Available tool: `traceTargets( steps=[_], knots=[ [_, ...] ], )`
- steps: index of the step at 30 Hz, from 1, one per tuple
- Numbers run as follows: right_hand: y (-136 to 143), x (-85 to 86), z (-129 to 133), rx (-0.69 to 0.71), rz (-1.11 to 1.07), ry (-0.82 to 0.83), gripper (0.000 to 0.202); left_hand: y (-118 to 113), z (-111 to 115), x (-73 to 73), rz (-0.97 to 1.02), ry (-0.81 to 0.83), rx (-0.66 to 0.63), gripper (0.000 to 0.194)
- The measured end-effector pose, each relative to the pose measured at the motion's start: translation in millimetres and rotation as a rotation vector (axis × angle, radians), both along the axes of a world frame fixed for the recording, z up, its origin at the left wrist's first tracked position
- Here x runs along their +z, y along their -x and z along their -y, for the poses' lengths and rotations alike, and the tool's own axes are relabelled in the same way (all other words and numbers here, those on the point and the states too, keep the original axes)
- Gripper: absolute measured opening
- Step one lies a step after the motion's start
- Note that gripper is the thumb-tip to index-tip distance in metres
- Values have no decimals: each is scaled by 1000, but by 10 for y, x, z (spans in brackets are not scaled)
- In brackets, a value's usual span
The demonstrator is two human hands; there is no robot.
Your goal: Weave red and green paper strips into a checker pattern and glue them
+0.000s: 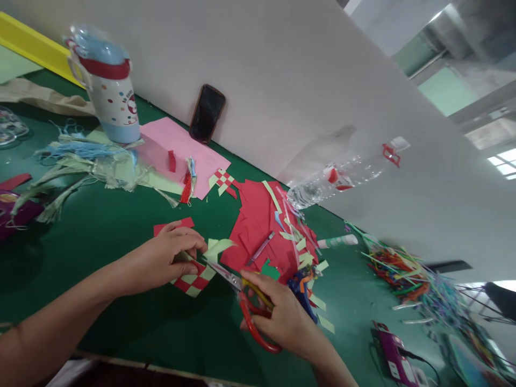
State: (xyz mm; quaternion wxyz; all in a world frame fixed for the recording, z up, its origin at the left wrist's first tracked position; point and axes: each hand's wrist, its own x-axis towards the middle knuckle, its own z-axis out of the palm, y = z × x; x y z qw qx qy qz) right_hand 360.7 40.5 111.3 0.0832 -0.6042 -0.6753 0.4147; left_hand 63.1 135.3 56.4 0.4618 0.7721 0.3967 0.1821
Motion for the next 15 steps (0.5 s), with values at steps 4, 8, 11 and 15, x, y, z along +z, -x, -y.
traceTargets(
  steps=[4, 8, 11, 15],
  knots=[
    [-95, -73, 75, -43, 111, -142, 70, 21, -15, 43, -7, 81, 2, 56],
    [-208, -287, 187, -119, 297, -316, 64, 46, -10, 68, -63, 104, -21, 65],
    [-247, -454, 262, -139, 439, -377, 63, 84, 32, 15, -169, -43, -55, 68],
    [-255, -611, 316, -168, 543, -437, 61, 231, 182, -136, -255, -453, 13, 81]
  ],
)
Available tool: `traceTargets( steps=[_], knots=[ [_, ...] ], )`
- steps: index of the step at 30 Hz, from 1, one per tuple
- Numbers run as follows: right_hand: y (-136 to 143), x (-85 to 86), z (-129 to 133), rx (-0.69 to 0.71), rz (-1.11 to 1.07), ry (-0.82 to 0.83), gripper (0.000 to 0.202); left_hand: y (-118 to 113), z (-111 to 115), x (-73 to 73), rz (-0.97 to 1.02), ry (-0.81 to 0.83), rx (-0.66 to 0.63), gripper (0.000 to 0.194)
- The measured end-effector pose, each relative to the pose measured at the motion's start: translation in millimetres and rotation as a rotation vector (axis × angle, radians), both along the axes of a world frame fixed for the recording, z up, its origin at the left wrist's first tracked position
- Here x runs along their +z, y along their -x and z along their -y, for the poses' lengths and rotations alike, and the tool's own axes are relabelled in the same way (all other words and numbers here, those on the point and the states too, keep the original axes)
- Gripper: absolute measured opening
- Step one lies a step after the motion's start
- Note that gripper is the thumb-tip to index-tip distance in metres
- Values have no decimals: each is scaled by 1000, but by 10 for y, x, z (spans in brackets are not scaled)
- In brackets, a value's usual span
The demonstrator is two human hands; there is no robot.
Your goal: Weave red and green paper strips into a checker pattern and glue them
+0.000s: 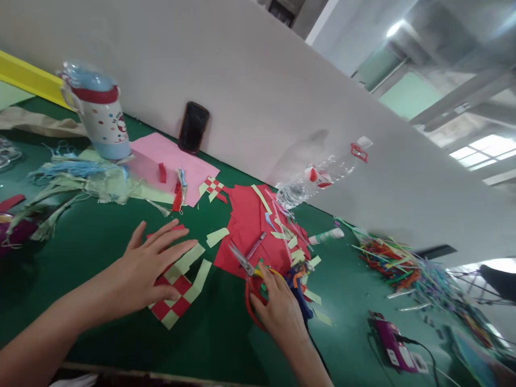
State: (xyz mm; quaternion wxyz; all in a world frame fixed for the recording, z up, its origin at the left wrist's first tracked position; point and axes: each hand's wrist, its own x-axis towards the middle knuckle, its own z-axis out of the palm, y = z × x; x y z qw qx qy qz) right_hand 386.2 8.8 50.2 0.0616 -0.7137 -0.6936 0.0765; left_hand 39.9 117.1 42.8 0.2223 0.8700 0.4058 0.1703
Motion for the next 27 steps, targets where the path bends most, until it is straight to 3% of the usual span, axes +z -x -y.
traceTargets(
  steps=[4, 6, 11, 15, 19, 23, 27],
  knots=[
    [-3, -110, -6, -21, 15, -32, 60, 167, 316, -170, -8, -257, 79, 49],
    [1, -151, -22, -39, 11, -27, 60, 187, 508, -250, 8, -355, 30, 38],
    [72, -93, -41, -46, 47, 20, 57, 123, 840, -340, -126, -494, -113, 54],
    [281, 114, 15, 9, 85, -48, 38, 171, 904, -394, -149, -497, -157, 68],
    [629, 231, 47, 151, -168, -114, 27, 282, 967, -562, -146, -437, -166, 72],
    [1008, 172, -97, 260, -302, -95, 26, 328, 1017, -723, -141, -398, -150, 66],
    [1320, 46, -322, 211, -319, -41, 26, 327, 1009, -791, -117, -364, -145, 61]
  ],
)
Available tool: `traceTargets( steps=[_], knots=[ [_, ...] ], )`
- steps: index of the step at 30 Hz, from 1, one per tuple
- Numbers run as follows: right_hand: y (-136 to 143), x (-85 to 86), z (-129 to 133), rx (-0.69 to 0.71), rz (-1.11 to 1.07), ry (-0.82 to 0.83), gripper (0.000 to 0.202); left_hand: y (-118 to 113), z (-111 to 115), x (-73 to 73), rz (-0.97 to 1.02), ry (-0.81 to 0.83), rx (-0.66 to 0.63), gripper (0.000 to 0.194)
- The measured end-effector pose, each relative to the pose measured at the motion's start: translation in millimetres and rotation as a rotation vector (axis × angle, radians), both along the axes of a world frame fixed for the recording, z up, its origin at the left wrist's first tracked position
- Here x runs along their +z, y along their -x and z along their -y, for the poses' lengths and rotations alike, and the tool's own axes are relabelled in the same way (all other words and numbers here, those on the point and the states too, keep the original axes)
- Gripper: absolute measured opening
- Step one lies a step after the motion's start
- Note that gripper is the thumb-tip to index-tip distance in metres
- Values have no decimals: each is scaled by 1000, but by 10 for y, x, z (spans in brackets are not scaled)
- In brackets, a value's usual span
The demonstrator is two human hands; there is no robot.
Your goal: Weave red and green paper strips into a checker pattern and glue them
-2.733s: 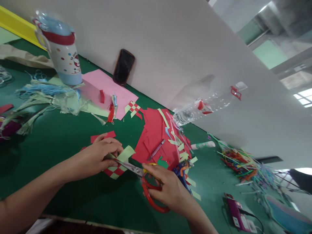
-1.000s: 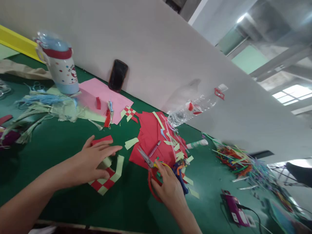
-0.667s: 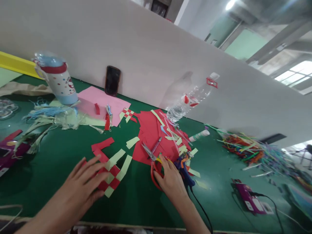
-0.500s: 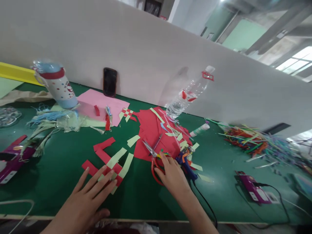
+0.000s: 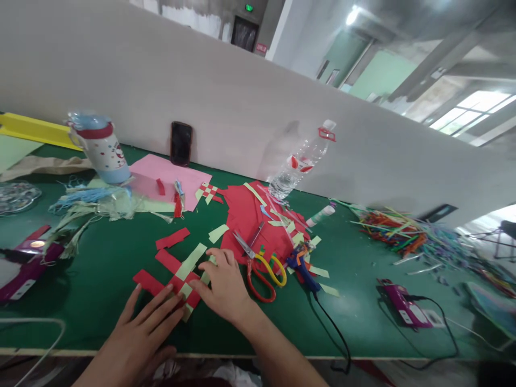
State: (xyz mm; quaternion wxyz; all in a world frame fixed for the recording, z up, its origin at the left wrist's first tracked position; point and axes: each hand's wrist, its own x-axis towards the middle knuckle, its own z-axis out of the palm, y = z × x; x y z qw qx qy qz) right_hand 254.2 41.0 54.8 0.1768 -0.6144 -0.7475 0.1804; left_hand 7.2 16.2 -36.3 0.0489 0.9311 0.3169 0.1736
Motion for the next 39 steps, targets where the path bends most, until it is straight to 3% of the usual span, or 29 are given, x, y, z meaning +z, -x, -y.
traceTargets(
  steps=[3, 5, 7, 10, 13, 16, 21, 25, 30, 32, 35, 39],
  knots=[
    [140, -64, -65, -48, -64, 14, 12, -11, 37, 29, 65, 15, 17, 53],
    [168, -67, -46, -85, -170, -11, 9, -27, 91, 99, 196, 79, 113, 49],
    [151, -35, -5, -161, -307, -35, 12, -58, 135, 207, 406, 232, 338, 46],
    [111, 48, 53, -293, -517, -47, 10, -144, 101, 411, 814, 634, 660, 57],
    [148, 107, 88, -335, -683, -52, 19, -284, -66, 624, 1179, 1019, 655, 79],
    [242, 111, 121, -315, -768, -48, 26, -430, -253, 796, 1303, 1284, 548, 88],
    [130, 66, 124, -328, -770, -80, 32, -469, -409, 936, 1267, 1429, 444, 63],
    [-214, 116, 19, -412, -916, -94, 52, -353, -446, 1063, 1100, 1543, 374, 70],
    [-342, 278, -58, -31, -1152, 343, 79, -343, -497, 1226, 982, 1606, 265, 66],
    [-288, 299, -54, 58, -1201, 515, 78, -362, -561, 1208, 895, 1575, 209, 61],
    [-212, 238, -50, 44, -1212, 699, 66, -358, -686, 1099, 754, 1462, 168, 47],
    [-180, 80, -71, -89, -1169, 721, 53, -312, -820, 986, 679, 1367, 234, 46]
  ],
)
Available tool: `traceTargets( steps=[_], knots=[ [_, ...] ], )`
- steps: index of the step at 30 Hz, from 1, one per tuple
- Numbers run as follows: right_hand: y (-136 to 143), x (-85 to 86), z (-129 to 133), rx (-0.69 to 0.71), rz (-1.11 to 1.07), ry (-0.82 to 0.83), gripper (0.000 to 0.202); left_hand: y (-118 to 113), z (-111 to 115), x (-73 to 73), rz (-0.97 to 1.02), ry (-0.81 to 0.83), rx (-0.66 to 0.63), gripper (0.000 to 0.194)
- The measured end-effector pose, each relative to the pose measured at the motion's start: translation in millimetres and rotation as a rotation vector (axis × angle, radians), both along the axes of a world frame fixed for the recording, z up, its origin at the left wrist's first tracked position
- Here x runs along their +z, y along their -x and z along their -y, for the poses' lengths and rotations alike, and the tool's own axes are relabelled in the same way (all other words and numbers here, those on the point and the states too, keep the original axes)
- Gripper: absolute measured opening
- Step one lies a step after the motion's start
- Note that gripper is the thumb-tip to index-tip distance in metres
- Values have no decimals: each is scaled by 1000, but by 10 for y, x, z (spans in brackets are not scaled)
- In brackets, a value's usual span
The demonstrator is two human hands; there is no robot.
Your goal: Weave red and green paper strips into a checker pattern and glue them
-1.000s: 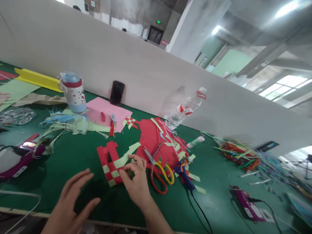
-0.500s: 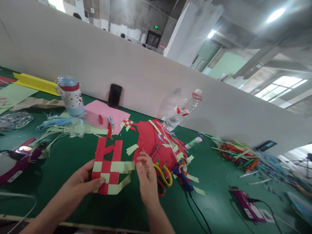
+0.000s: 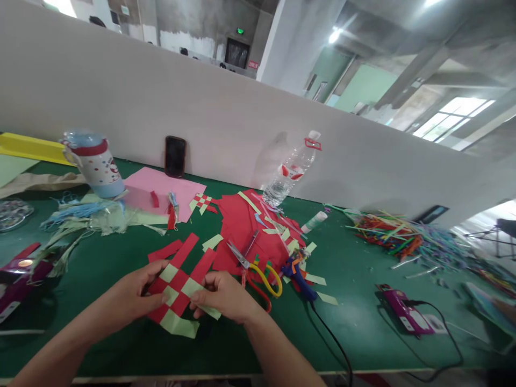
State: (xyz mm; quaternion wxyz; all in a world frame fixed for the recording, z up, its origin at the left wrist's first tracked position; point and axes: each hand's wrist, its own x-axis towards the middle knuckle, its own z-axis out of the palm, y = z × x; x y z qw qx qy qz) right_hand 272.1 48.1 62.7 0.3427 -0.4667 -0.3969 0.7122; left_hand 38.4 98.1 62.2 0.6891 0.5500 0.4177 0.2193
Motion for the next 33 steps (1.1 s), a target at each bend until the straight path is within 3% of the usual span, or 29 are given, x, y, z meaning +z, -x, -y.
traceTargets(
  steps=[7, 10, 17, 25, 33],
  knots=[
    [164, -123, -27, -327, -85, -11, 59, -48, -45, 41, 142, 99, 227, 83],
    [247, -164, -17, -406, -129, 19, 60, -112, -5, 3, 140, 114, 309, 100],
    [262, -148, -9, -331, -161, -89, 49, -165, 39, 6, 31, 22, 379, 105],
    [271, -143, -26, -317, -252, -157, 47, -134, 135, 13, 224, 241, 402, 115],
    [293, -98, -9, -277, -201, -234, 45, -130, 256, -78, 260, 267, 398, 125]
  ],
)
